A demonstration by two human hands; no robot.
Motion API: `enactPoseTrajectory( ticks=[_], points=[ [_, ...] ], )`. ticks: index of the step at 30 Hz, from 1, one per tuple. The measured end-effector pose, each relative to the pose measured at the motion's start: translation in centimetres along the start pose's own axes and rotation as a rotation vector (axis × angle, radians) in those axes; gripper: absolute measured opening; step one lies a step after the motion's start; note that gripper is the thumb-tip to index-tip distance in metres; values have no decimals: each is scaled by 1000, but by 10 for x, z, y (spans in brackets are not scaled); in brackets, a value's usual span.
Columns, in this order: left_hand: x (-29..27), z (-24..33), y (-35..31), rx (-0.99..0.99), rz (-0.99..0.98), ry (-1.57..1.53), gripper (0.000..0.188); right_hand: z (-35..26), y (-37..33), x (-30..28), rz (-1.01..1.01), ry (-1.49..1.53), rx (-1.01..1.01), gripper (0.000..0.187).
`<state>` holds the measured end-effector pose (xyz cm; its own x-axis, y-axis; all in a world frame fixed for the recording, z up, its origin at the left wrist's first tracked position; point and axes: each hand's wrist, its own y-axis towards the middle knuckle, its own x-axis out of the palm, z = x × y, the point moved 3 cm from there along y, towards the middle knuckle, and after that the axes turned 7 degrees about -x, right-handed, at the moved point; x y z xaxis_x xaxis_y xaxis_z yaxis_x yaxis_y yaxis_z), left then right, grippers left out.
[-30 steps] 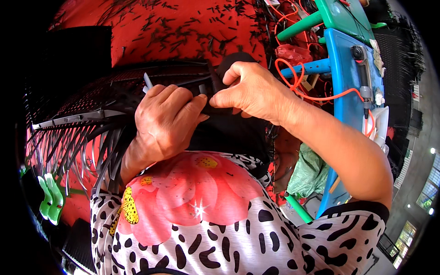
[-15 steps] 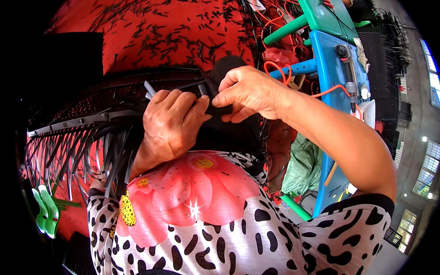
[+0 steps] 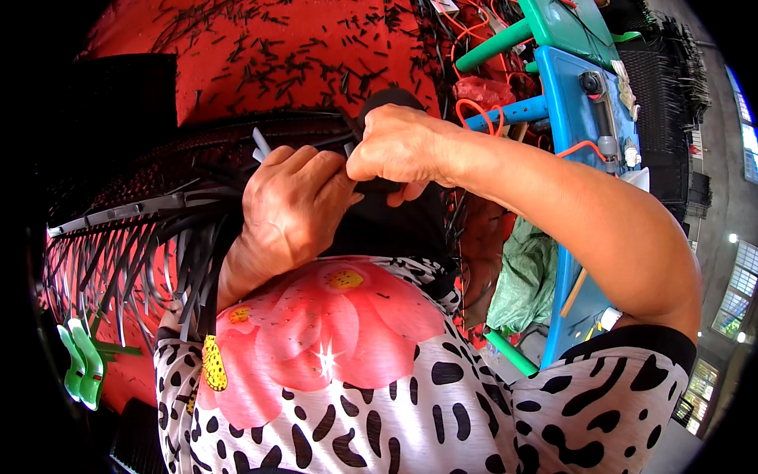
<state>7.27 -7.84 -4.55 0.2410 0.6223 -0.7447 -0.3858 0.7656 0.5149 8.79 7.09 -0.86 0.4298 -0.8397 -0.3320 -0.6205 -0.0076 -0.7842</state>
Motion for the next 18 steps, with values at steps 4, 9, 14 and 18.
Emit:
enactPoseTrajectory(
  ticks=[4, 9, 14, 18],
  points=[
    [0, 1, 2, -22, -41, -24, 15, 0, 0, 1, -2, -85, -14, 23],
    [0, -1, 8, -32, -122, -59, 22, 17, 0, -2, 67, 16, -111, 30],
    [-4, -6, 20, -33, -83, -24, 26, 51, -13, -10, 380, 45, -567, 36],
    [-8, -14, 36, -49, -99, -1, 25, 60, -20, -4, 595, -196, -949, 42]
  ],
)
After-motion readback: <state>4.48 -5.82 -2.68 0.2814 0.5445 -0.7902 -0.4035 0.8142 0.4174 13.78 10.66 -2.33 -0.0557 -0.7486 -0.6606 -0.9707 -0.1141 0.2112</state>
